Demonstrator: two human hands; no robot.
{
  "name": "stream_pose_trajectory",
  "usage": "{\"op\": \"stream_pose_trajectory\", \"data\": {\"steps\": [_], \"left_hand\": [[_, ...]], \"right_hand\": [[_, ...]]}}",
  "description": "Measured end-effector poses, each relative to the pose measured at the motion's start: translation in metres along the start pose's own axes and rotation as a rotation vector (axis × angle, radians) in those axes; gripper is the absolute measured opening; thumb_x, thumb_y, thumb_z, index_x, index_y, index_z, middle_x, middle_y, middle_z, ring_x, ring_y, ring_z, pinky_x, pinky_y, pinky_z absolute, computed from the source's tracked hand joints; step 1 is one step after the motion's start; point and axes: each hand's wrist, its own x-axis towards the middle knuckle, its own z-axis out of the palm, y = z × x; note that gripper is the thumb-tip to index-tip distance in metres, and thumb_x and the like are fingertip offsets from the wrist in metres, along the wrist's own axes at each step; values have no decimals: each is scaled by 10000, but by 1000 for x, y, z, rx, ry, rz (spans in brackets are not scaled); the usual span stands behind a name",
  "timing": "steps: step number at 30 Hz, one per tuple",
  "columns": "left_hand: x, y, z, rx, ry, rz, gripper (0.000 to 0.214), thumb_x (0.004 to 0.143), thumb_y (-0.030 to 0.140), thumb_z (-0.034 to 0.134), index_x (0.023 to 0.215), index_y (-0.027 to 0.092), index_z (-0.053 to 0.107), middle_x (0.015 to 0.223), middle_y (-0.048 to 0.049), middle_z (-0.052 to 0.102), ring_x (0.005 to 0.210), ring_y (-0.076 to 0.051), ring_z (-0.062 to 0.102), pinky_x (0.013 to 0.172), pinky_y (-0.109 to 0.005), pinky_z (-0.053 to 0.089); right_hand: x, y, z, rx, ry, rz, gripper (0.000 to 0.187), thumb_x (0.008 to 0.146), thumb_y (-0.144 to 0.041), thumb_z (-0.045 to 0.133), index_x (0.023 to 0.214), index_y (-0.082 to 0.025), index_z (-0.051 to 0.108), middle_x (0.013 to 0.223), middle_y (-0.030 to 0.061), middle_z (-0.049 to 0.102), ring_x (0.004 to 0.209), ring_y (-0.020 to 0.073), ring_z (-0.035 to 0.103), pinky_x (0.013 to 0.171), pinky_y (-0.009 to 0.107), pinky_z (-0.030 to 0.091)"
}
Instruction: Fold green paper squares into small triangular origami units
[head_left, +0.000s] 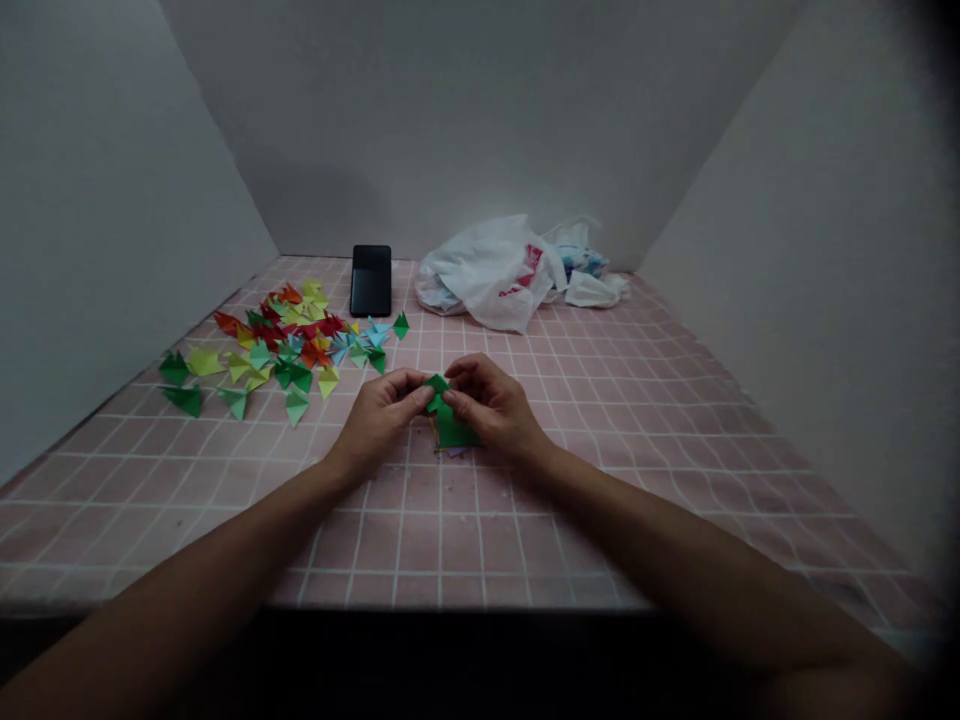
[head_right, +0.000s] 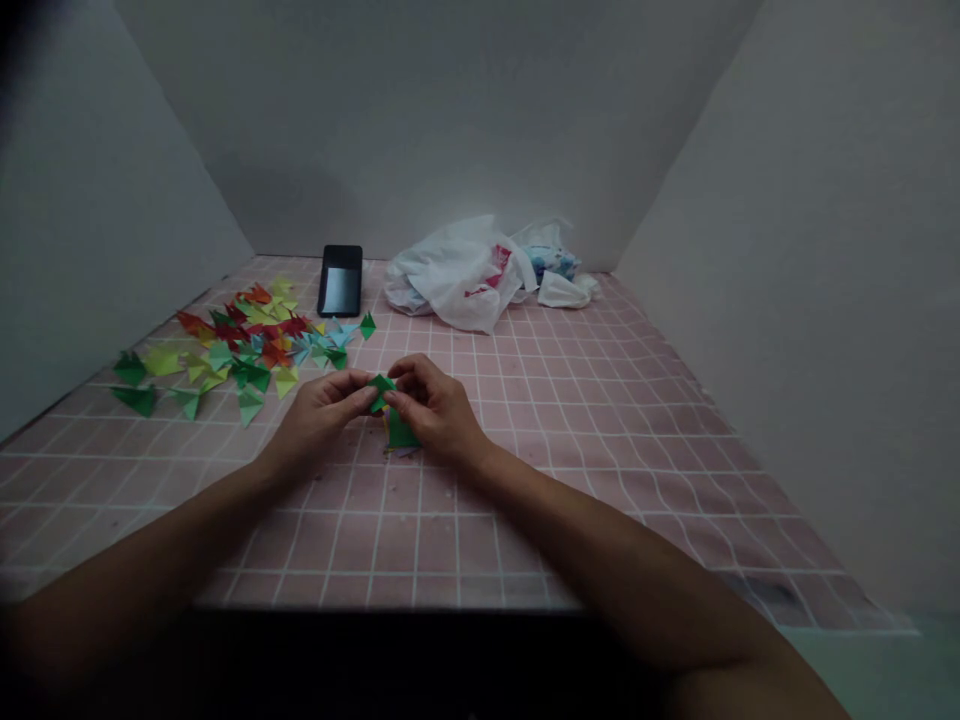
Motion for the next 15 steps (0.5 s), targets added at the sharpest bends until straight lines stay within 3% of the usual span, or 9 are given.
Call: {"op": "stream_pose_trajectory", "data": {"steps": [3, 6, 9, 15], "left_hand": [[0, -1, 0, 59, -23, 55, 184, 769, 296, 762, 892, 162, 736, 819, -16, 721, 747, -141, 655, 728, -267, 550], [-1, -1, 1, 52, -42, 99, 231, 840, 293, 701, 1045, 188, 701, 845, -8, 722, 766, -150, 680, 767, -294, 572], [-2, -1, 2, 83, -61, 151, 154, 887, 269, 642, 1017, 203, 693, 902, -8, 716, 803, -145, 690, 824, -312, 577], [-1, -2, 1, 227, -62, 194, 143, 786, 232, 742, 922, 194, 718, 882, -16, 722, 838, -167, 682, 791, -288, 545]], "right_hand": [[1, -2, 1, 61, 16, 151, 203, 805, -339, 715, 781, -209, 562, 636, -53, 555, 527, 99, 497, 508, 240, 395], [1, -4, 2, 127, 54, 243, 265, 784, -388, 729, 732, -211, 539, 555, -62, 551, 470, 99, 488, 476, 236, 388], [1, -7, 2, 151, 114, 258, 283, 769, -413, 745, 737, -210, 550, 533, -59, 568, 466, 100, 498, 472, 230, 384], [1, -8, 2, 158, 177, 253, 318, 757, -422, 780, 718, -208, 548, 523, -66, 564, 456, 89, 493, 476, 229, 374]]}}
